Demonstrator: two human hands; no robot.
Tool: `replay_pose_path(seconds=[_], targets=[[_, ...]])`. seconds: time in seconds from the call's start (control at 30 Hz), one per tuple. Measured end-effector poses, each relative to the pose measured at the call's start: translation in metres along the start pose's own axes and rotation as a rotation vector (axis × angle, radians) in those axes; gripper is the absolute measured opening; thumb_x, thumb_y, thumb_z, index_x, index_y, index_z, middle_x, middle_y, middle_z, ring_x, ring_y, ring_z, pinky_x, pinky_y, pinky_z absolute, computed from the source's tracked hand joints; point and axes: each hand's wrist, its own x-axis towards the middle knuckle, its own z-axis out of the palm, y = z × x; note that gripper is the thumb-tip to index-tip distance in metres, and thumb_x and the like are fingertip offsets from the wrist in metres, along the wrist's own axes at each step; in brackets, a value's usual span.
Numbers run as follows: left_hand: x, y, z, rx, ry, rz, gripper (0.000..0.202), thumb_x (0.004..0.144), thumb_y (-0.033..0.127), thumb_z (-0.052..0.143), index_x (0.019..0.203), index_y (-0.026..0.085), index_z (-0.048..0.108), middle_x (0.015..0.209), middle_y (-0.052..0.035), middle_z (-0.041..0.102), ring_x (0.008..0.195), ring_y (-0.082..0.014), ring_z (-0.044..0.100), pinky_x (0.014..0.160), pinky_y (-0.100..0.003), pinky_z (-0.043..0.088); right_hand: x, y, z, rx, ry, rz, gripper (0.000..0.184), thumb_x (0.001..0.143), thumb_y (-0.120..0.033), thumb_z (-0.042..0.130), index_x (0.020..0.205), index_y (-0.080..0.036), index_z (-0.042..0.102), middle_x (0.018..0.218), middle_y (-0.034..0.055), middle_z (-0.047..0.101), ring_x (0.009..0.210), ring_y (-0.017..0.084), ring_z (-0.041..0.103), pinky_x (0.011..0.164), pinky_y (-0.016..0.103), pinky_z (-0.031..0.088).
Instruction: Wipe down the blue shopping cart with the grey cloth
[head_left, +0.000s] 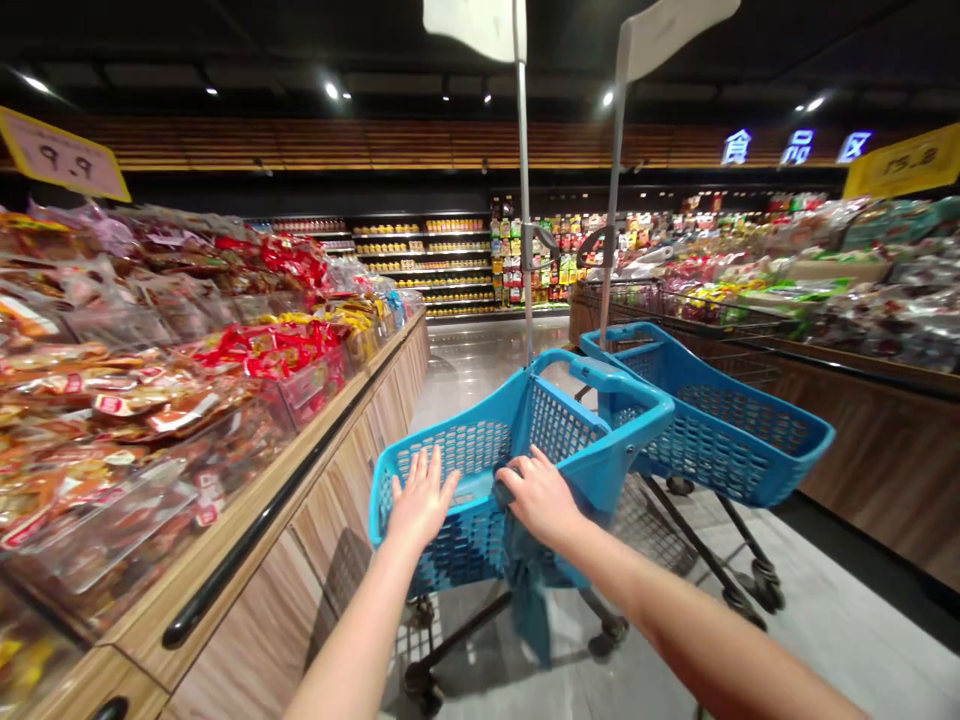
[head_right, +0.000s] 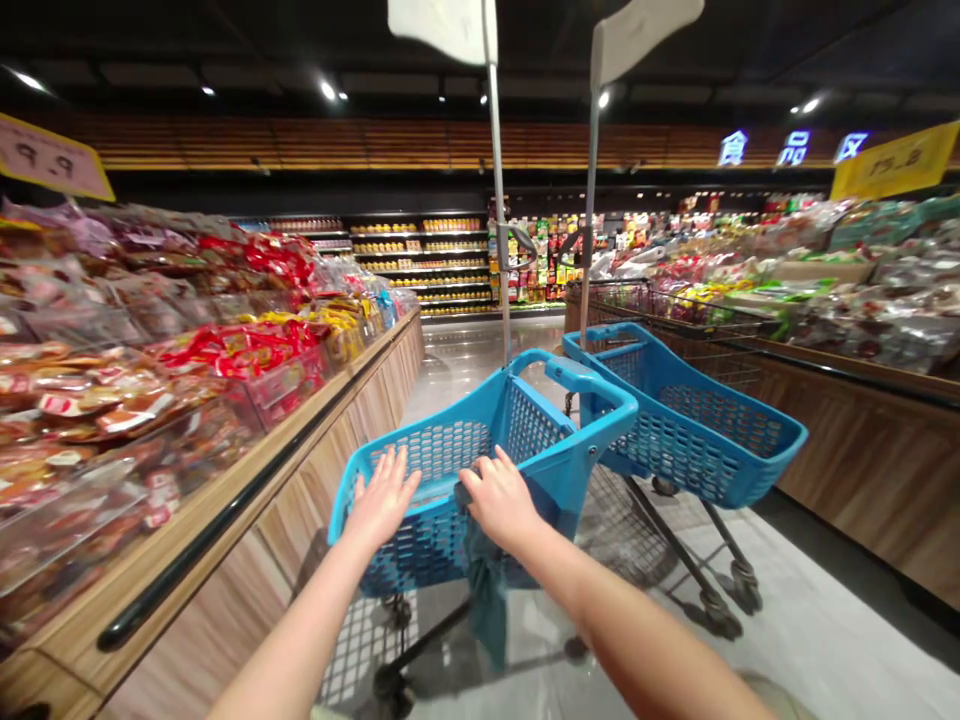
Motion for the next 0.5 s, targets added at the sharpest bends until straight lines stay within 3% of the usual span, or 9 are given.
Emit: replay_pose_path(seconds=[0.07,0.13,0.2,0.27,0.4,0.5], targets=[[0.0,-0.001,-0.001,0.002,0.001,-0.015,0.07,0.097,0.057,0.013,0.154,0.016,0.014,0.16,-0.0123,0.012,0.148,-0.0262,0.012,0.114,-0.061,0.017,0.013,0.008,-0.014,-0.021,-0.089,-0.009,0.024,0.082,-0.019,0.061,0.107,-0.022,0.061,0.096,0.0046,0.064,0.093,0.02,0.063,0.107,0.042,0.034],[0.0,-0.002,0.0,0.01,0.008,-0.022,0.072,0.096,0.058,0.013,0.154,0.016,0.014,0.16,-0.0123,0.012,0.148,-0.0265,0.012,0.114,-0.061,0.017,0.034,0.024,-0.038,-0.044,-0.112,0.072,0.015,0.087,-0.021,0.057,0.1,-0.021,0.062,0.089,0.004,0.066,0.084,0.018,0.064,0.091,0.032,0.044],[0.001,-0.002,0.002,0.017,0.012,-0.021,0.073,0.096,0.06,0.013,0.154,0.016,0.014,0.16,-0.0125,0.011,0.148,-0.0269,0.012,0.114,-0.06,0.018,0.064,0.045,-0.071,-0.068,-0.053,0.177,0.011,0.09,-0.026,0.054,0.094,-0.022,0.063,0.086,0.0039,0.067,0.078,0.017,0.064,0.074,0.025,0.046],[0.001,0.0,0.004,0.011,0.015,-0.014,0.073,0.096,0.06,0.014,0.154,0.016,0.014,0.16,-0.0131,0.012,0.148,-0.0275,0.013,0.114,-0.061,0.018,0.099,0.066,-0.109,-0.103,0.049,0.236,0.016,0.092,-0.032,0.052,0.087,-0.022,0.063,0.081,0.0025,0.068,0.076,0.016,0.065,0.067,0.023,0.044],[0.001,0.005,0.005,-0.017,0.031,-0.016,0.072,0.096,0.059,0.015,0.154,0.016,0.016,0.159,-0.0138,0.013,0.147,-0.0273,0.014,0.114,-0.061,0.018,0.149,0.099,-0.182,-0.169,0.272,0.315,0.037,0.1,-0.034,0.029,0.109,-0.016,0.061,0.1,0.0072,0.066,0.097,0.021,0.063,0.078,0.029,0.044],[0.001,0.007,0.004,-0.011,0.031,-0.023,0.072,0.096,0.059,0.017,0.154,0.015,0.015,0.159,-0.0135,0.013,0.148,-0.0268,0.014,0.115,-0.06,0.017,0.147,0.11,-0.207,-0.212,0.339,0.313,0.043,0.101,-0.028,0.02,0.126,-0.013,0.051,0.116,0.0114,0.06,0.112,0.023,0.056,0.087,0.031,0.042]])
